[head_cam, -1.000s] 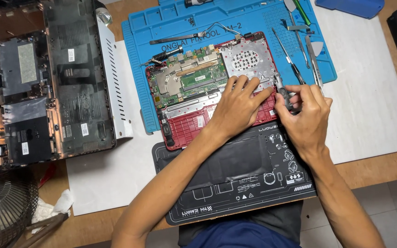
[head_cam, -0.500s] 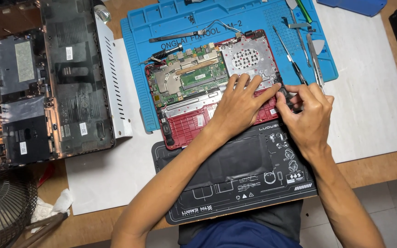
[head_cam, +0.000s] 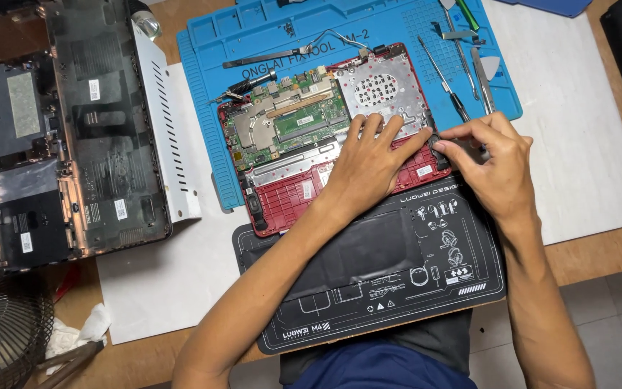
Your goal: Installing a replacement battery into a laptop chassis and securing it with screws.
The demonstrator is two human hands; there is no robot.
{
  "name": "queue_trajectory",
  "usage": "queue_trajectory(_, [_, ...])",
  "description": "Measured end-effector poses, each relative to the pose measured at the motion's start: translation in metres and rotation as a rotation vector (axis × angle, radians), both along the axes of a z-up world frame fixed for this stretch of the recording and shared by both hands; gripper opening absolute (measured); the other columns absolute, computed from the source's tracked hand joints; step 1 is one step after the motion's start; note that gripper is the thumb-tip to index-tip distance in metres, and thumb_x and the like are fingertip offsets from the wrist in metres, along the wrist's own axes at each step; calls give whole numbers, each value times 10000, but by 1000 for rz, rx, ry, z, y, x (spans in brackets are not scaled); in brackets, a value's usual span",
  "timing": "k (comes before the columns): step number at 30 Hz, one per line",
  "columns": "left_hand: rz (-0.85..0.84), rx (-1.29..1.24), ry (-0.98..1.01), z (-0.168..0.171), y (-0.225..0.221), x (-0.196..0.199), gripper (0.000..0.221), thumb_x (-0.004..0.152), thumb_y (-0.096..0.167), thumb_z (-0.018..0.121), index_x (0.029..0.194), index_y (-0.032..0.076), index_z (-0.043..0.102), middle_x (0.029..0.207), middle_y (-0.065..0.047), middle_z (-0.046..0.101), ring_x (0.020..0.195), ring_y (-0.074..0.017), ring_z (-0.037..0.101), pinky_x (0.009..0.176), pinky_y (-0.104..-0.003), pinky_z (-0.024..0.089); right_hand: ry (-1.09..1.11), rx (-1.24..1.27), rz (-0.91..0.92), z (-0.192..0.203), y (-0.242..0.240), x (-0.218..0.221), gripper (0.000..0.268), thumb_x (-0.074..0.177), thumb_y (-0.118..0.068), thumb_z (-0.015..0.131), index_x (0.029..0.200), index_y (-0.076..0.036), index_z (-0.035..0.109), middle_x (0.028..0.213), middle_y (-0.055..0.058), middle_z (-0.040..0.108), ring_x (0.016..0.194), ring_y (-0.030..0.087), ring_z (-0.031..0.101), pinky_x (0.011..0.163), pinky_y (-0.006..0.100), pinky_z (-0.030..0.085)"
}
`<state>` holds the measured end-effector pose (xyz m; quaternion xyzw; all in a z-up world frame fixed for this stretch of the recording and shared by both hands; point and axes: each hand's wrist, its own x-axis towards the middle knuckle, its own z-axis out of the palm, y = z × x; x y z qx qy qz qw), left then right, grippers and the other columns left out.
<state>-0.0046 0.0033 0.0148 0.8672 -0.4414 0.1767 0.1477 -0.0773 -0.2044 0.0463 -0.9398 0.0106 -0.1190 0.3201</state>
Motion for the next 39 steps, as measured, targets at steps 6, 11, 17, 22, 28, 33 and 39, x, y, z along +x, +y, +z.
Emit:
queue_trajectory(6, [9, 40, -32, 0, -2, -1, 525, 925, 130, 694, 1424, 226, 558, 1213, -86, 555, 1040, -312, 547, 956, -472, 463, 19, -60, -52, 7, 5, 0, 274, 958, -368, 818, 1145, -178, 756, 1054, 9, 473, 1057, 167, 516, 983, 434, 250])
queue_trajectory(11, [3, 34, -34, 3, -2, -3, 473, 968, 131, 638, 1426, 213, 555, 1211, -95, 564, 1041, -315, 549, 954, -477, 464, -10, -75, -56, 4, 4, -1, 291, 948, -382, 822, 1145, -178, 756, 1066, 8, 493, 1072, 166, 533, 966, 429, 260])
queue_trajectory(17, [-6, 38, -43, 1, -1, -6, 504, 955, 157, 661, 1443, 196, 544, 1225, -104, 579, 1073, -313, 580, 1003, -484, 463, -178, -208, -60, -5, 1, -2, 205, 1034, -296, 804, 1121, -115, 762, 1078, 59, 577, 1051, 230, 566, 935, 437, 262])
queue_trajectory(22, [-5, 41, -15, 1, 1, -15, 644, 858, 184, 786, 1447, 133, 533, 1230, -162, 597, 1120, -336, 585, 1106, -555, 427, -296, -245, -64, -11, 0, -2, 116, 1140, -154, 686, 1068, -96, 755, 1058, 51, 673, 981, 221, 576, 925, 420, 262])
queue_trajectory(28, [1, 7, 92, 2, 19, -48, 500, 982, 174, 645, 1455, 113, 495, 1412, -307, 561, 1351, -471, 537, 1249, -593, 278, -404, -265, -41, -27, -4, -3, 342, 1118, -138, 811, 846, -48, 625, 925, 70, 603, 921, 235, 565, 956, 430, 273])
queue_trajectory(33, [-32, 114, 80, -15, 33, -66, 745, 945, 149, 695, 1591, 113, 326, 1621, -305, 301, 1535, -459, 309, 1289, -565, 272, -434, -280, 66, -26, 4, -3, 340, 1099, -143, 805, 824, -50, 628, 913, 84, 607, 837, 241, 511, 921, 409, 275])
queue_trajectory(39, [-45, 34, 104, -14, 30, -77, 872, 784, -166, 555, 1586, 79, 316, 1610, -353, 301, 1538, -496, 316, 1292, -603, 284, -487, -264, 128, -26, 7, -3, 307, 1083, -92, 808, 831, -27, 644, 887, 96, 642, 801, 243, 546, 911, 415, 305])
